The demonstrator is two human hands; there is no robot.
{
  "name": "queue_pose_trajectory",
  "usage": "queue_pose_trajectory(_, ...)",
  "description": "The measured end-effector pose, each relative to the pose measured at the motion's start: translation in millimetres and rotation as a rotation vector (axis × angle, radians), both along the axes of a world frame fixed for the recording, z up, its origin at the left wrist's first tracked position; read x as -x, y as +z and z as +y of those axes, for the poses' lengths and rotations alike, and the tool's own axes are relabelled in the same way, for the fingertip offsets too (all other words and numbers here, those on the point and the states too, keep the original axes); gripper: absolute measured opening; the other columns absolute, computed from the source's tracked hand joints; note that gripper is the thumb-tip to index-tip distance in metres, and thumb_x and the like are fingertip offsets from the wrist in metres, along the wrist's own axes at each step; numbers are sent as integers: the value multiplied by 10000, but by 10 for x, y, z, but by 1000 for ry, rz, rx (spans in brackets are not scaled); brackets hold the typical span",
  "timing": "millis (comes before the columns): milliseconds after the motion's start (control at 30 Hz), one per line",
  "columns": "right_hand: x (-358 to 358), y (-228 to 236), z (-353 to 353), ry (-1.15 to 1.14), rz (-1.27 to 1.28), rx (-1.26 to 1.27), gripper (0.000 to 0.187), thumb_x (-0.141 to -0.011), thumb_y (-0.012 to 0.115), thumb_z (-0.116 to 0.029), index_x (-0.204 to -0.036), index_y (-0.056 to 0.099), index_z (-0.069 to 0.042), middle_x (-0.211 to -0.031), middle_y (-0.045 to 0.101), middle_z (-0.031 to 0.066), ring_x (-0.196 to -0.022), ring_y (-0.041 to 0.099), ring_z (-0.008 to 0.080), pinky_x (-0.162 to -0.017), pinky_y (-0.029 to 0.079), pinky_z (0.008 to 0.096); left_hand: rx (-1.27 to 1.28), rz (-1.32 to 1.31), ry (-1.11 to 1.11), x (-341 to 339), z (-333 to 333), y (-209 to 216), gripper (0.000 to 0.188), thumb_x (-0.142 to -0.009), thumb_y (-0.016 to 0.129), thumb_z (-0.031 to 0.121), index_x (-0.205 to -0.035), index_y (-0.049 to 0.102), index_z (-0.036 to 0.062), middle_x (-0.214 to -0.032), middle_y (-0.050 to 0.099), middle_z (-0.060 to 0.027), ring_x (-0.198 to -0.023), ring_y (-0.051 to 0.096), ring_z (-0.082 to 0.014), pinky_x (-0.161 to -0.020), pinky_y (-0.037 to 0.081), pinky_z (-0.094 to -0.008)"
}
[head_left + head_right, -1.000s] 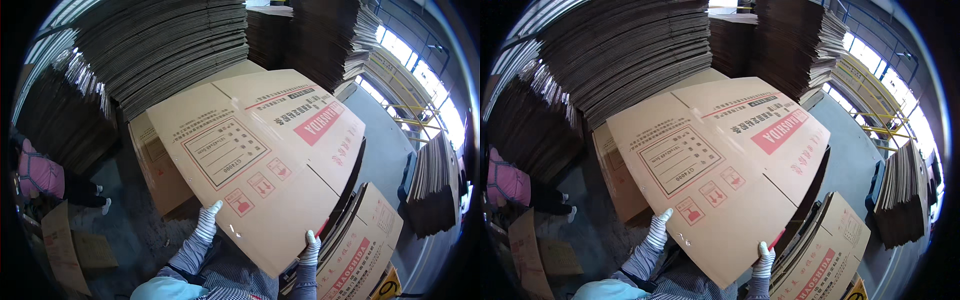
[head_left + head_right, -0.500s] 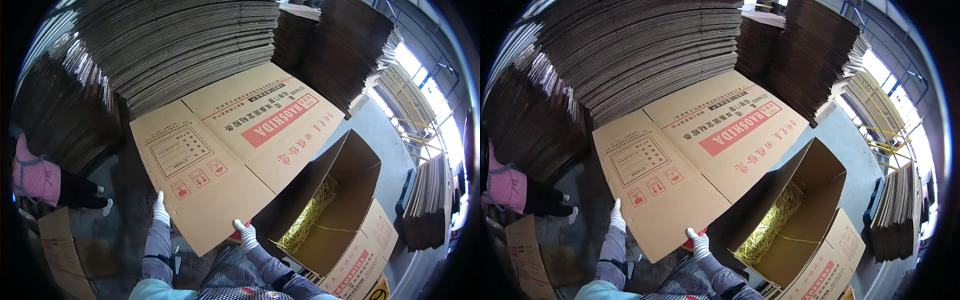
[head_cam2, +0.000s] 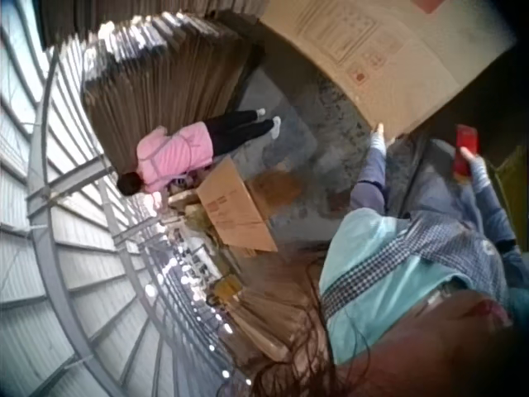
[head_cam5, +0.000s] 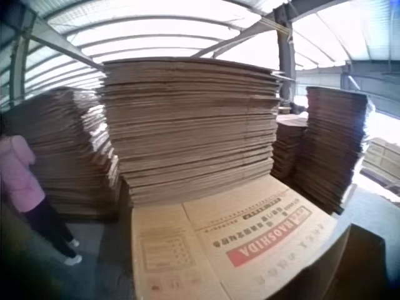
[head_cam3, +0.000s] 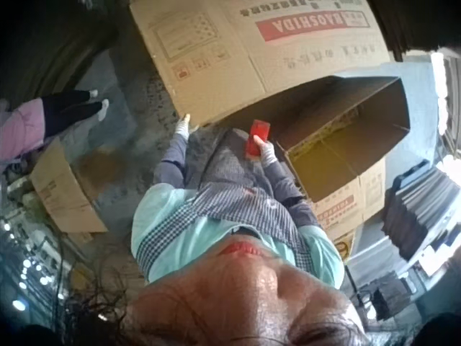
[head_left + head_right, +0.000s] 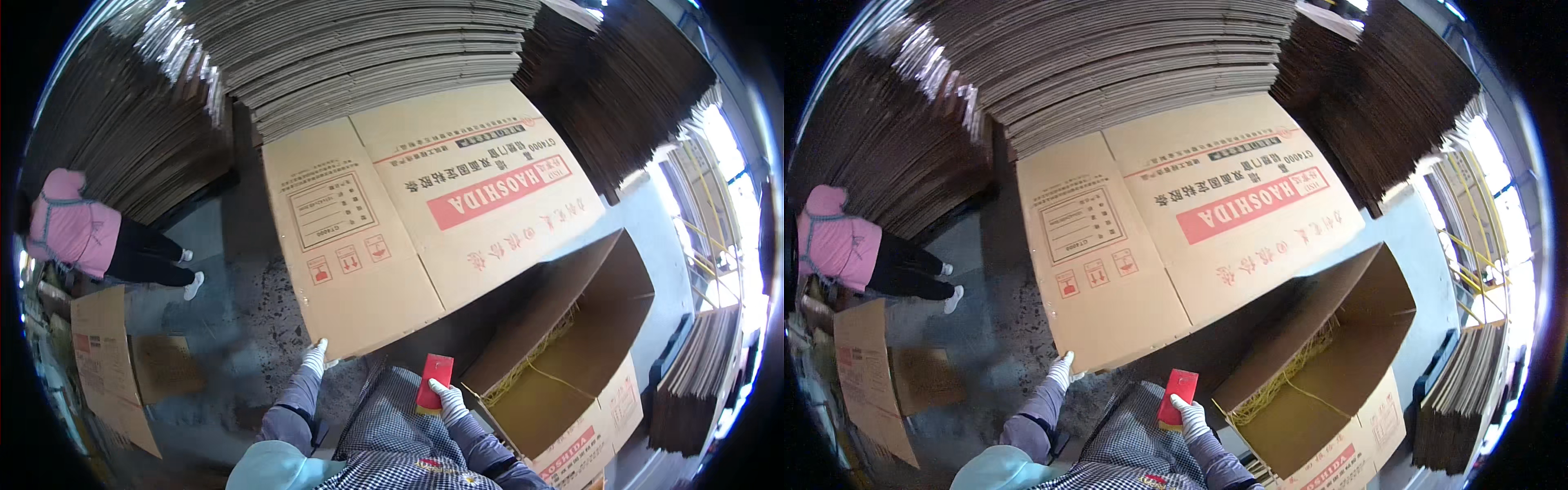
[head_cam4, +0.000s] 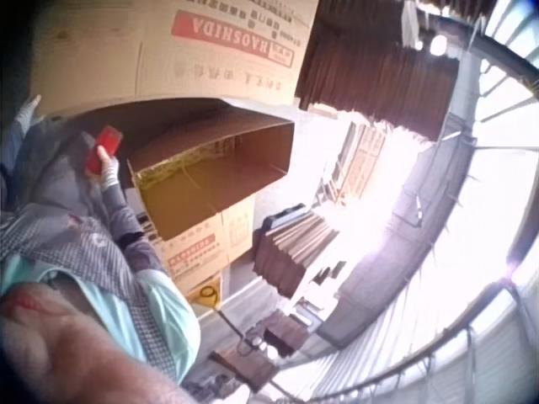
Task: Taping large cardboard boxes using a handheld tape dispenser.
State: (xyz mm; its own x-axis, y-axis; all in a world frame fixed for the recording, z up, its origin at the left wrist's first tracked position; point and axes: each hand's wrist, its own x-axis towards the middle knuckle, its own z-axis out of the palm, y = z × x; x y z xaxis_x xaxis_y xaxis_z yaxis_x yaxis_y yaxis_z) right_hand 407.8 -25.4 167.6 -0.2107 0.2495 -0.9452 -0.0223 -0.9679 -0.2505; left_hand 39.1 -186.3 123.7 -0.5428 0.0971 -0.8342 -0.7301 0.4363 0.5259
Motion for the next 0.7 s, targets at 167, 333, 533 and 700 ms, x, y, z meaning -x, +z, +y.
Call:
queue_pose_trajectory(167,81,509,116,-51,140,49,517,-761,836,-259,-1176,613,-47,-1035,690,84,-872,681,222,-795,563,401,1077,264,-431,603,257,161,592,-868,686,298,-1368,460,74,-1368,507,-205,-1226,526,-371,-948,511,-490)
queue_pose_trajectory(333,-207,825,273,-396,178,-62,493,-826,762,-344,-1199,610,-58,-1069,675,57,-931,652,166,-848,525,338,591,1041,-919,190,1905,349,641,-887,664,164,-1433,369,2,-1460,410,-227,-1334,431,-339,-1117,369,-416)
queue_pose_trajectory(533,-790,712,-366,-953,87,-82,454,-847,737,-369,-1149,616,-53,-985,676,85,-834,665,197,-751,558,379,-569,172,-1297,-1549,3650,792,299,-988,543,151,-1245,602,9,-1086,679,-134,-979,645,-194,-918,520,-328)
queue_pose_trajectory(700,-1307,500,-1599,-1538,-191,-17,420,-831,750,-273,-1157,622,-42,-1032,676,96,-887,670,240,-836,543,412,-513,-322,-1690,-3842,3475,1041,310,-985,563,200,-1227,616,13,-972,702,-103,-841,668,-166,-824,552,-308)
